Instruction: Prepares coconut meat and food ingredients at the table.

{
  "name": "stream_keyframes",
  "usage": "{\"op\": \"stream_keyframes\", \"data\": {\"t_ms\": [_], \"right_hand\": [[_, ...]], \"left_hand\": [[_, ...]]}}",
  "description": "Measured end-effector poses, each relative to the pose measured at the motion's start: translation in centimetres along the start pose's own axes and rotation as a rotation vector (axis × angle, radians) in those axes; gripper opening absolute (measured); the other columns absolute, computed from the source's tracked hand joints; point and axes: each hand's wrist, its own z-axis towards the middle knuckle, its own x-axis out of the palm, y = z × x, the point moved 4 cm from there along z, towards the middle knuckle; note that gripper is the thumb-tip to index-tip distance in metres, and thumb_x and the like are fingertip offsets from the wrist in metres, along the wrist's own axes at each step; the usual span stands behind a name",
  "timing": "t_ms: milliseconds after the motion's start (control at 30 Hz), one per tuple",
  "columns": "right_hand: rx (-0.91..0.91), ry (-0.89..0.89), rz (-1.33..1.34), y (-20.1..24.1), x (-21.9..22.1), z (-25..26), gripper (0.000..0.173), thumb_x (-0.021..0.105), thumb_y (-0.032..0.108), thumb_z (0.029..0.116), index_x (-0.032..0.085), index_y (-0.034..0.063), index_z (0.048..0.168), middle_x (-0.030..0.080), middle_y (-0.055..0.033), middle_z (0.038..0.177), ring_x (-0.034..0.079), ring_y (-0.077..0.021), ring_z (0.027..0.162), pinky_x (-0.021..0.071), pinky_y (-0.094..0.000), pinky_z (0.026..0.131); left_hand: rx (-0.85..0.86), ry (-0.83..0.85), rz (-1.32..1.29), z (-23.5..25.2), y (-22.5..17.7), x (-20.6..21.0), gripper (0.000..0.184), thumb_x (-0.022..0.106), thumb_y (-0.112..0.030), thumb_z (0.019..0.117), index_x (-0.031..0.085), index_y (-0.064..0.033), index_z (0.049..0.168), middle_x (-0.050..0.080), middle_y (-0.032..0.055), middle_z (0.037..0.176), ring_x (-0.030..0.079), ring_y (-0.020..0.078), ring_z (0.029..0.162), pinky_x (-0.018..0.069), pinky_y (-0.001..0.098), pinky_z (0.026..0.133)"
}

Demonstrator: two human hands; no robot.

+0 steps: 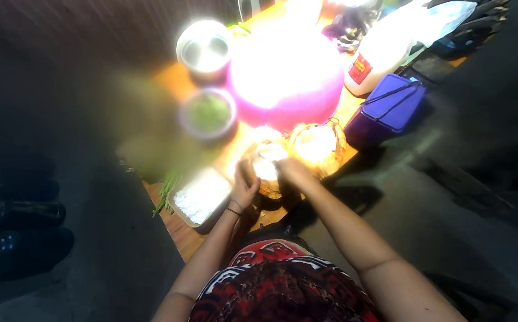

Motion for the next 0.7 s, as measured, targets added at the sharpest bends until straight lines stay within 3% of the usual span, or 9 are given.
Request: {"op": "stream_keyframes", "data": {"t_ms": [67, 133, 233, 367, 533, 600, 700], "right_hand": [[0.046, -0.048, -0.101, 0.8, 0.9, -0.4, 0.038, 0.047, 0.013, 0.1081, 0.057, 0.0066, 0.144, 0.066, -0.0247, 0.124, 0.065, -0.044, 0.115, 0.0522, -0.0604, 0.093], [0.024, -0.001, -0.157, 1.1, 1.5, -1.2, 0.031, 0.049, 0.012, 0.1067, 0.063, 0.0005, 0.131, 0.068, -0.0256, 0.118, 0.067, -0.0443, 0.111, 0.0525, -0.0612, 0.09], [-0.003, 0.081, -0.207, 0.9, -0.4, -1.9, 0.025, 0.052, 0.015, 0.1056, 0.071, 0.0014, 0.113, 0.071, -0.0232, 0.114, 0.067, -0.0433, 0.111, 0.0524, -0.0639, 0.089], [-0.035, -0.039, -0.28, 0.1, -0.6, -0.3, 0.033, 0.048, 0.012, 0.1066, 0.064, 0.0071, 0.135, 0.068, -0.0243, 0.119, 0.067, -0.0437, 0.109, 0.054, -0.0599, 0.087], [-0.044, 0.109, -0.252, 0.0, -1.2, -1.5, 0.022, 0.056, 0.015, 0.1041, 0.073, 0.0024, 0.111, 0.071, -0.0226, 0.113, 0.067, -0.0433, 0.111, 0.0515, -0.0651, 0.091], [-0.048, 0.063, -0.243, -0.2, -1.7, -1.1, 0.022, 0.059, 0.02, 0.1028, 0.075, 0.0101, 0.114, 0.073, -0.0183, 0.112, 0.068, -0.04, 0.11, 0.0524, -0.0639, 0.09], [-0.044, 0.018, -0.253, -0.3, -0.6, 0.4, 0.031, 0.053, 0.018, 0.1056, 0.068, 0.0145, 0.132, 0.071, -0.0193, 0.118, 0.068, -0.0404, 0.113, 0.0529, -0.0621, 0.09]], "left_hand": [[-0.021, 0.005, -0.001, -0.1, -0.1, 0.0, 0.099, 0.067, -0.036, 0.0982, -0.003, -0.017, 0.165, 0.031, 0.0219, 0.163, 0.051, 0.0397, 0.136, 0.0448, 0.0619, 0.106], [-0.048, 0.008, -0.009, -0.2, -0.5, -0.2, 0.098, 0.067, -0.036, 0.0986, -0.003, -0.0192, 0.165, 0.034, 0.0218, 0.162, 0.054, 0.0408, 0.133, 0.0462, 0.0635, 0.103], [-0.044, 0.011, -0.013, -0.4, -1.2, -0.4, 0.096, 0.066, -0.034, 0.0989, -0.002, -0.0179, 0.165, 0.032, 0.0219, 0.163, 0.052, 0.0405, 0.135, 0.0458, 0.0626, 0.103], [-0.026, 0.007, -0.009, -0.3, -1.2, -0.3, 0.095, 0.065, -0.033, 0.0994, -0.001, -0.0163, 0.165, 0.028, 0.0231, 0.164, 0.05, 0.0408, 0.136, 0.0447, 0.0616, 0.106], [-0.061, 0.018, -0.014, -0.7, -1.5, -0.4, 0.094, 0.065, -0.033, 0.0998, -0.001, -0.0162, 0.165, 0.03, 0.0228, 0.164, 0.051, 0.0422, 0.135, 0.045, 0.0634, 0.104], [-0.054, 0.019, -0.025, -0.7, -1.5, -0.5, 0.094, 0.065, -0.033, 0.0998, -0.001, -0.0164, 0.165, 0.029, 0.0225, 0.164, 0.049, 0.0403, 0.138, 0.0437, 0.0614, 0.107], [-0.041, 0.019, -0.056, 0.7, -0.7, -0.1, 0.098, 0.067, -0.033, 0.0985, -0.003, -0.0148, 0.164, 0.026, 0.0236, 0.165, 0.047, 0.0357, 0.141, 0.0417, 0.0562, 0.112]]}}
